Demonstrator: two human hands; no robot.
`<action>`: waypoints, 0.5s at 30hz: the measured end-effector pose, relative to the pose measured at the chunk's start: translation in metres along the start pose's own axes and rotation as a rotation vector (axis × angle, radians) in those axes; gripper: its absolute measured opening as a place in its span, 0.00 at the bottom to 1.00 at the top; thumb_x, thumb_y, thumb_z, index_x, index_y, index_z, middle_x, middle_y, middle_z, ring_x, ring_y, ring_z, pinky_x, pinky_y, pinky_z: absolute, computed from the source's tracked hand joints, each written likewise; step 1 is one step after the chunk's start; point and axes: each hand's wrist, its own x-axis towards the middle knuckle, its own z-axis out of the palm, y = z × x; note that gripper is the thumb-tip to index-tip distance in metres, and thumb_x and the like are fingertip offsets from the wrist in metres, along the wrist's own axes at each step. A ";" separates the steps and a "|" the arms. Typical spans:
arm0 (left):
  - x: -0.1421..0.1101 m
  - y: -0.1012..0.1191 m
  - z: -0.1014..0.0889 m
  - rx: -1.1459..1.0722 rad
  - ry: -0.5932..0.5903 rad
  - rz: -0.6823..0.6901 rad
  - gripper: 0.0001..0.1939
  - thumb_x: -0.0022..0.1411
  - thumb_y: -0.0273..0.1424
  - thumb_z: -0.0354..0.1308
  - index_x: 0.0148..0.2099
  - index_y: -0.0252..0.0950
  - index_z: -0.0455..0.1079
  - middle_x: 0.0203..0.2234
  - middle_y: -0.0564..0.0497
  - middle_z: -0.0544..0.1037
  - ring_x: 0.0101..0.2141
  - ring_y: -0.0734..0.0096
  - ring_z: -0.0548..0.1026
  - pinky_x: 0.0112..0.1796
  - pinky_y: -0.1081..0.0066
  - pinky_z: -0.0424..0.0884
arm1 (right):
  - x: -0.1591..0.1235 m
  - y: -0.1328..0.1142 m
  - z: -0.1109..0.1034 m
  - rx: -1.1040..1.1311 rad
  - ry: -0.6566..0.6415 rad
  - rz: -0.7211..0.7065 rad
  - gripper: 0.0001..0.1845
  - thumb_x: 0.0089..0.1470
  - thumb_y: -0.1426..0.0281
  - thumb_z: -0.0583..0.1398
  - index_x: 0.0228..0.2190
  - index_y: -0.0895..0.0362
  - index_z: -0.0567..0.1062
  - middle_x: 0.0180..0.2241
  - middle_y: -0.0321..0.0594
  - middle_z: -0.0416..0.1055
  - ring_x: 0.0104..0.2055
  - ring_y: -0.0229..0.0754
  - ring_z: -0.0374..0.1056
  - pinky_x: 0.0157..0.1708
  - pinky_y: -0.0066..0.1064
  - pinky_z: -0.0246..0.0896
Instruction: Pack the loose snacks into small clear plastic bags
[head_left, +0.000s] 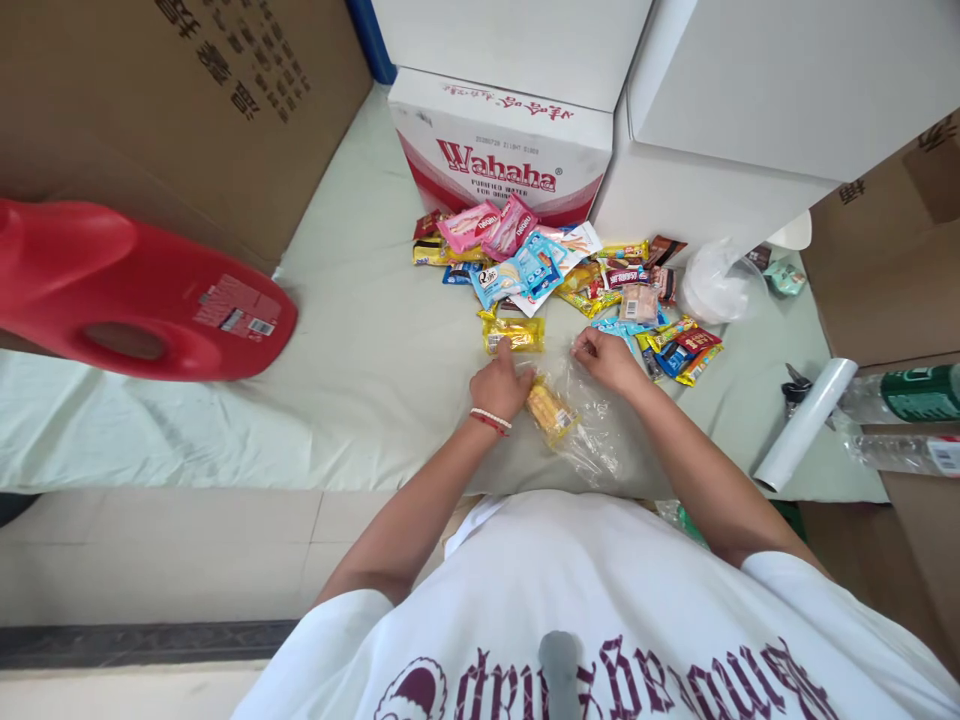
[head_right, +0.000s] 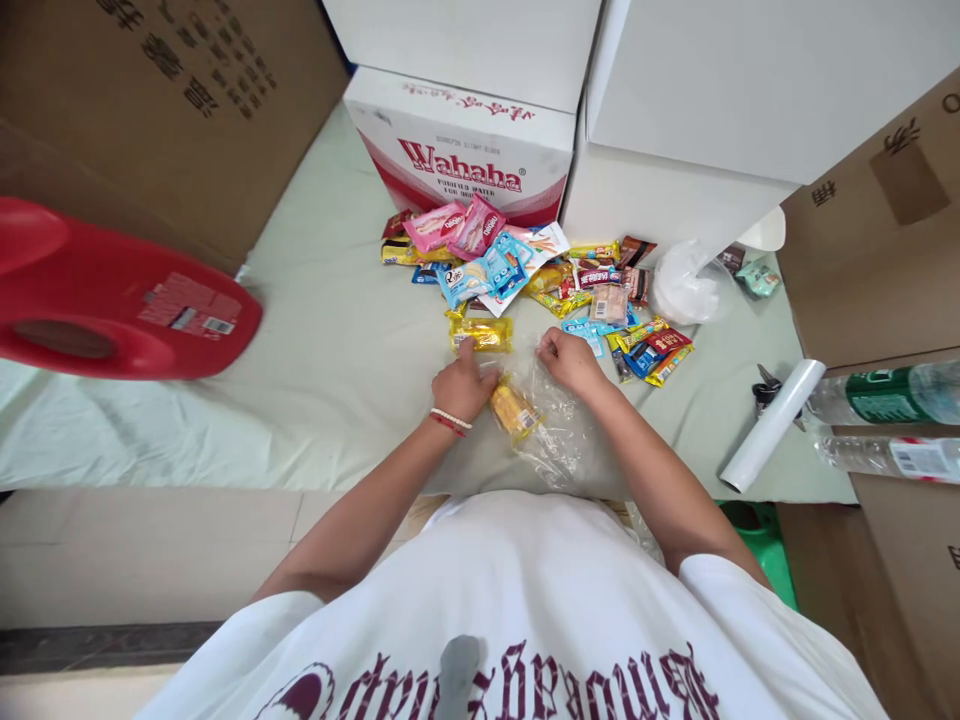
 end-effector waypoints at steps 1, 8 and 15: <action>0.001 0.001 -0.001 0.008 -0.025 -0.009 0.23 0.64 0.43 0.59 0.56 0.36 0.71 0.37 0.38 0.82 0.42 0.45 0.81 0.41 0.58 0.72 | -0.002 -0.003 -0.003 0.007 -0.011 0.015 0.06 0.59 0.67 0.60 0.34 0.57 0.75 0.30 0.38 0.72 0.30 0.40 0.64 0.33 0.31 0.55; 0.007 -0.003 -0.008 -0.122 -0.002 -0.041 0.14 0.65 0.41 0.56 0.33 0.38 0.74 0.30 0.41 0.81 0.40 0.51 0.80 0.39 0.62 0.70 | -0.060 -0.047 0.017 -0.129 -0.002 -0.251 0.10 0.63 0.71 0.56 0.41 0.54 0.77 0.37 0.42 0.72 0.36 0.43 0.66 0.36 0.31 0.56; -0.005 -0.019 -0.035 -0.396 -0.147 -0.025 0.15 0.67 0.37 0.50 0.36 0.34 0.74 0.20 0.52 0.76 0.23 0.68 0.75 0.28 0.70 0.71 | -0.104 -0.044 0.067 -0.079 -0.150 -0.363 0.19 0.65 0.71 0.55 0.55 0.51 0.76 0.41 0.43 0.69 0.40 0.45 0.64 0.40 0.34 0.63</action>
